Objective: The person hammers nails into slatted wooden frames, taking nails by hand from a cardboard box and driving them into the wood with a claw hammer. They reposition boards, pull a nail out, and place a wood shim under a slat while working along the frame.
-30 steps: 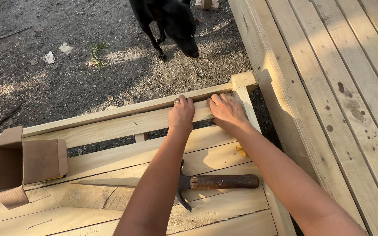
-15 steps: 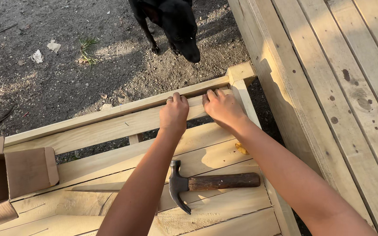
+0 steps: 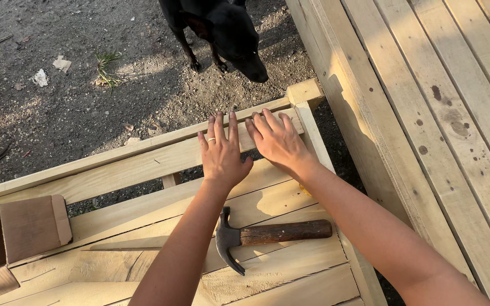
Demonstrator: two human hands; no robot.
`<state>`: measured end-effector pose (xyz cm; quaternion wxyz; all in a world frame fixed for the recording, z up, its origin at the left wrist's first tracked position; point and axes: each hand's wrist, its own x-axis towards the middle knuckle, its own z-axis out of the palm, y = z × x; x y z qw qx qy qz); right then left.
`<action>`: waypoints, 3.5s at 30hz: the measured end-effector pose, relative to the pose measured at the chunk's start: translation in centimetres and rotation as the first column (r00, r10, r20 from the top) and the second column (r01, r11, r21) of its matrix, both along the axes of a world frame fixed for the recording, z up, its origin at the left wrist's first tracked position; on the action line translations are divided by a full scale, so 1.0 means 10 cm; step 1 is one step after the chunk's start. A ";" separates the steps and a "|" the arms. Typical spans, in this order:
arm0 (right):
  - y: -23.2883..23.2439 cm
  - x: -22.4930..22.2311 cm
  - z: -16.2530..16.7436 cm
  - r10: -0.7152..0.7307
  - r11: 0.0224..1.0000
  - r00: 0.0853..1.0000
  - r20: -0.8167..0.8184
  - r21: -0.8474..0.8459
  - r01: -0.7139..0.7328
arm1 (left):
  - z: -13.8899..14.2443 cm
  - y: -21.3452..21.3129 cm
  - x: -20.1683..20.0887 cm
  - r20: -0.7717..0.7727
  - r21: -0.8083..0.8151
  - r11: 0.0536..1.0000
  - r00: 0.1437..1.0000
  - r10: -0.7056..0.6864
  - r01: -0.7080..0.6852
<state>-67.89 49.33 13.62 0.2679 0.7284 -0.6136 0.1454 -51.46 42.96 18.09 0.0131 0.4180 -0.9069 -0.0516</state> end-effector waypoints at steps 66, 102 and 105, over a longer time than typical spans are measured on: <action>1.67 0.92 0.76 -0.229 0.849 0.816 0.531 0.518 -0.099 | -0.30 -0.35 -0.26 -0.102 -0.002 0.991 0.986 -0.133 0.134; 1.76 1.06 0.49 -0.714 0.565 -0.198 0.672 0.719 0.404 | -0.53 -0.23 -0.54 -0.185 -0.102 0.993 0.980 -0.075 0.057; 1.38 0.87 0.34 -0.768 0.602 0.090 0.635 0.665 0.442 | -0.66 -0.22 -0.59 -0.250 -0.138 0.990 0.966 -0.061 0.026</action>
